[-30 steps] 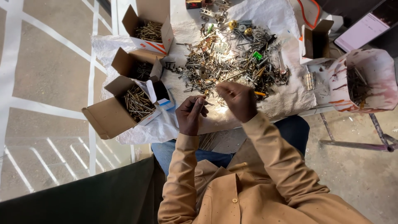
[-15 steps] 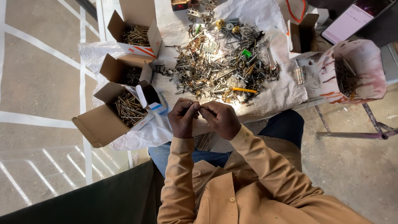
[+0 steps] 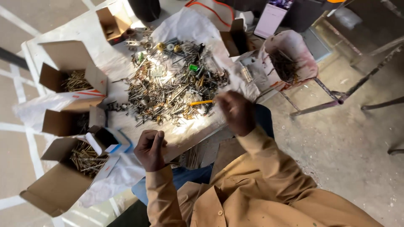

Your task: Sort mixed screws and nails from a pile into organized boxes

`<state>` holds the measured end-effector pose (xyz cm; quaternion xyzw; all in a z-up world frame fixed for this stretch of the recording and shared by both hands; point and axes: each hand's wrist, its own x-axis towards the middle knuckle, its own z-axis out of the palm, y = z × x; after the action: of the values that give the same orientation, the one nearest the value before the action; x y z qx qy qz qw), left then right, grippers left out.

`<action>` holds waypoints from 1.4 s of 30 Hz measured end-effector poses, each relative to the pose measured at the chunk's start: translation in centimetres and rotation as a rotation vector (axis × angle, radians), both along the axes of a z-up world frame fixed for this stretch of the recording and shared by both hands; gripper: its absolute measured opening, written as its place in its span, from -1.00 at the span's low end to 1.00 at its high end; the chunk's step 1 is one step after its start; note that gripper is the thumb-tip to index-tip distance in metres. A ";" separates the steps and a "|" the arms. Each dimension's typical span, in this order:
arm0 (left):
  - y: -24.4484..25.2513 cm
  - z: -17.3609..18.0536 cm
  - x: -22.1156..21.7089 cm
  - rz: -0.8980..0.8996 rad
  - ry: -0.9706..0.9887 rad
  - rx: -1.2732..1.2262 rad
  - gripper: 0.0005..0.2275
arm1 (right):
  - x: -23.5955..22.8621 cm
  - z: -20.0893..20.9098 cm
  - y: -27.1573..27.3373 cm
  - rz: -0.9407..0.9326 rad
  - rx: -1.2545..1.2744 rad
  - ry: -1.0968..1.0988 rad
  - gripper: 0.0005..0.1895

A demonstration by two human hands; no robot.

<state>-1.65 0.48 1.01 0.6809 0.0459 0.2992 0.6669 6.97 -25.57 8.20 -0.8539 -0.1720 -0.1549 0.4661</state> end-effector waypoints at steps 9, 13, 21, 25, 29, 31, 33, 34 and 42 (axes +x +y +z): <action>0.1 -0.2 0.3 -0.014 0.017 0.015 -0.73 | 8.2 -5.5 -18.8 -0.584 -0.617 -0.406 -0.80; 0.1 0.8 -0.1 0.013 0.060 0.116 -0.75 | 7.4 -3.1 -16.3 -0.536 -0.652 -0.394 -0.87; 0.1 0.3 0.4 0.001 0.032 0.025 -0.75 | 5.7 -3.6 -4.0 -0.176 -0.278 -0.463 -0.86; -0.1 0.5 0.3 0.016 0.031 0.002 -0.73 | 7.2 -5.9 2.8 0.140 -0.241 -0.345 -0.89; -0.1 0.4 0.4 0.009 0.001 -0.076 -0.76 | 9.2 -7.5 7.8 0.230 -0.429 -0.281 -0.81; 0.2 0.2 0.5 0.026 -0.018 -0.096 -0.77 | 10.2 -7.9 9.1 0.255 -0.485 -0.277 -0.79; 0.3 0.2 0.5 -0.004 -0.026 -0.072 -0.75 | 11.7 -8.9 9.6 0.263 -0.605 -0.250 -0.87; 0.4 0.2 0.4 0.008 -0.027 -0.079 -0.75 | 12.3 -9.6 9.6 0.276 -0.610 -0.253 -0.87; 0.2 1.0 0.2 -0.010 0.024 -0.223 -0.83 | 12.5 -9.9 8.0 0.457 -0.361 -0.251 -0.95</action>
<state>-1.46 0.68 2.00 0.6061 0.0834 0.2805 0.7396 19.43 -17.55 -1.65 -0.8363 -0.4402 -0.1176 0.3049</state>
